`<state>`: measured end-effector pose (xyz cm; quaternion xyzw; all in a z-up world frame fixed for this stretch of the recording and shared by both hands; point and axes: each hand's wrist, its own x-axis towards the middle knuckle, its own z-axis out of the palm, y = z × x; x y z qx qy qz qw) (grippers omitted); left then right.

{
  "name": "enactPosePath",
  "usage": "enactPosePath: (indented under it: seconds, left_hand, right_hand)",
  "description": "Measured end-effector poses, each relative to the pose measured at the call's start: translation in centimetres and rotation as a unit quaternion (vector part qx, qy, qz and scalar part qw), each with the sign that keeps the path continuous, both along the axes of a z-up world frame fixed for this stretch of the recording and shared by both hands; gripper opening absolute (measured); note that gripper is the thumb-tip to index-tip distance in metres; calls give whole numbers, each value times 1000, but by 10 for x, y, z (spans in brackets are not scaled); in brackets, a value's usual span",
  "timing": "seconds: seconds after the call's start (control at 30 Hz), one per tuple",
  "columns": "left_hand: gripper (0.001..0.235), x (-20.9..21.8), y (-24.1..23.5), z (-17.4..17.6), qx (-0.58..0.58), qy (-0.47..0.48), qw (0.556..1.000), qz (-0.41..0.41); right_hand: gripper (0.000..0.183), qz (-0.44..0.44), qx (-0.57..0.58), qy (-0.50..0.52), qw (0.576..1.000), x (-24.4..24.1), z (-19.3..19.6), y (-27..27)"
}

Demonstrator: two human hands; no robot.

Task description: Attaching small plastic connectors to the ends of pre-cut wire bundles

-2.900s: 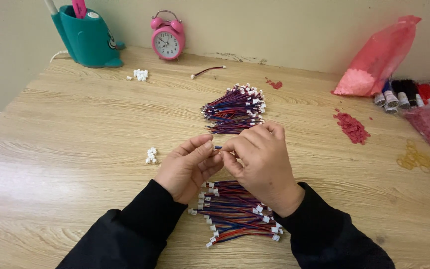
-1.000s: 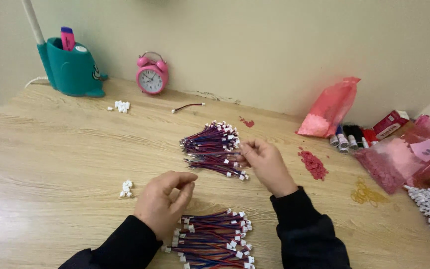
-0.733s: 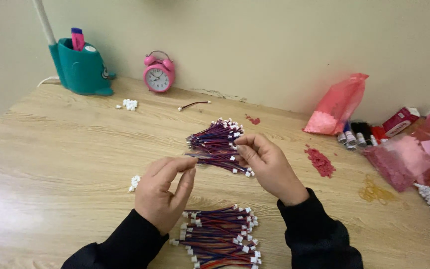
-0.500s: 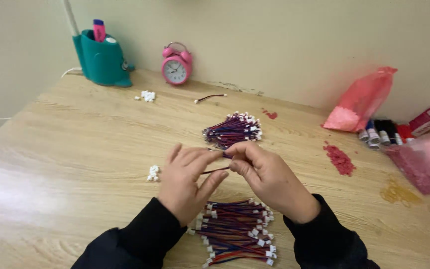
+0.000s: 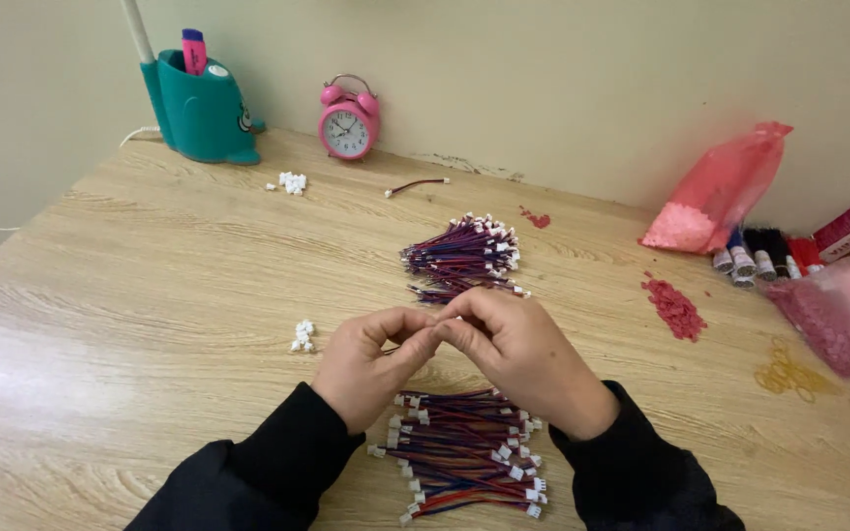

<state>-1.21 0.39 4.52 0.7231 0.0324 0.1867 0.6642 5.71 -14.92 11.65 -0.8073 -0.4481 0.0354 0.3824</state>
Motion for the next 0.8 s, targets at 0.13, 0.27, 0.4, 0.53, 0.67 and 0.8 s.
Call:
enactPosePath:
  seconds: [0.13,0.27,0.4,0.53,0.67,0.8]
  left_hand:
    - [14,7,16,-17,-36,32,999,-14]
    - [14,14,34,-30,-1,66,997,28]
    - [16,6,31,-17,101,115,987,52]
    - [14,4,24,-13,176,115,976,52]
    - [12,1,17,-6,201,101,973,44]
    - [20,11,19,-24,49,106,993,23]
  right_hand:
    - [19,-26,-10,43,999,7,8,-10]
    - [15,-98,-10,-21,995,30,4,-29]
    - [15,-92,-40,-293,951,38,-9,-25]
    - [13,-5,-12,-335,942,12,-10,-3]
    - [16,17,-75,-81,994,5,-16,3]
    - [18,-13,-66,-23,997,11,-17,-1]
